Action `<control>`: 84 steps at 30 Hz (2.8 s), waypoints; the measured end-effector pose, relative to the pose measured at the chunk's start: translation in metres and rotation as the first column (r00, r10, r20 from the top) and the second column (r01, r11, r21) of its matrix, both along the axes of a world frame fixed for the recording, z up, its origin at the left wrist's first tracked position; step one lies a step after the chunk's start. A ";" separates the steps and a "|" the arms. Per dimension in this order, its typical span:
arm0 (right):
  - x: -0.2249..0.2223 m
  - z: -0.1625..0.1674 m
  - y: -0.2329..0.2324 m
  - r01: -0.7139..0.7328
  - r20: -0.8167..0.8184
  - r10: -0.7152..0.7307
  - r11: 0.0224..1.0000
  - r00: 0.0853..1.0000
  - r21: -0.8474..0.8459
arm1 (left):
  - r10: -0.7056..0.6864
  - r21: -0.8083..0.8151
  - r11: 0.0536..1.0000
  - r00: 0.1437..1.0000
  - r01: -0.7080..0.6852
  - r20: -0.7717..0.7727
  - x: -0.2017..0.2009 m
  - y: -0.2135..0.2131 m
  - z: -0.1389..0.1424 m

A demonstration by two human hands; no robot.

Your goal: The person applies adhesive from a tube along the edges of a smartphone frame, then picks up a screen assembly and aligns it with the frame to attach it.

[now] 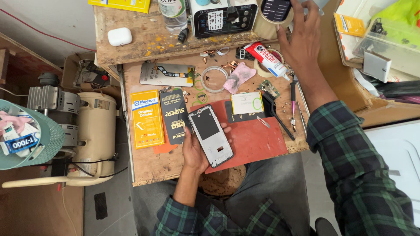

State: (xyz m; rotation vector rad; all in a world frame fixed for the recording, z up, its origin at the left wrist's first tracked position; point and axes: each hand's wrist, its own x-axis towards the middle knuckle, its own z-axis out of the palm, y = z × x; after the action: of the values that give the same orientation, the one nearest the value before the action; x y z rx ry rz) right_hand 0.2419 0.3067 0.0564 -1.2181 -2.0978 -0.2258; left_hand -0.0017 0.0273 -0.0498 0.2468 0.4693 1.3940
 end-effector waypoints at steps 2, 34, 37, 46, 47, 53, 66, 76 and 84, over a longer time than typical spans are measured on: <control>-0.003 -0.003 0.000 -0.007 0.000 0.007 1.000 1.000 0.031 | 0.007 0.000 1.000 1.000 -0.007 0.001 0.000 0.001 0.001; -0.003 -0.010 0.005 0.192 0.134 -0.186 0.981 0.973 -0.031 | 0.344 0.214 0.938 0.801 -0.272 -0.490 0.004 -0.002 -0.015; -0.004 -0.010 0.006 0.185 0.130 -0.177 0.981 0.976 -0.052 | 0.380 0.256 0.925 0.708 -0.281 -0.595 0.001 -0.003 -0.010; -0.003 -0.007 0.001 0.168 0.083 -0.164 0.985 0.983 -0.034 | 0.354 0.245 0.935 0.649 -0.256 -0.674 -0.004 0.000 0.003; -0.002 -0.007 0.000 0.160 0.065 -0.158 0.986 0.985 -0.038 | 0.347 0.243 0.938 0.651 -0.247 -0.675 -0.005 -0.001 0.005; -0.003 -0.004 -0.001 0.185 0.101 -0.178 0.980 0.979 -0.067 | 0.339 0.264 0.941 0.602 -0.212 -0.723 -0.008 -0.002 0.014; 0.001 -0.013 -0.012 0.110 -0.128 -0.111 0.994 0.986 -0.012 | 0.323 0.167 0.946 0.815 -0.277 -0.480 -0.015 0.001 -0.004; -0.031 -0.107 -0.178 -0.793 -0.795 -0.155 0.091 0.586 -0.602 | 0.408 0.290 0.906 0.819 -0.309 -0.404 -0.008 0.000 -0.007; -0.062 -0.113 -0.222 -0.890 -0.888 -0.136 0.062 0.440 -0.451 | 0.480 0.478 0.870 -0.008 -0.117 -0.877 -0.016 -0.040 0.117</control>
State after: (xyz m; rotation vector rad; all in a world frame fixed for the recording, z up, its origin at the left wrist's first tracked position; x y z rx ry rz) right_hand 0.1796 0.0844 -0.0566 -0.7149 -1.4276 1.9928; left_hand -0.0181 -0.0127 0.0676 1.5527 1.6211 1.5282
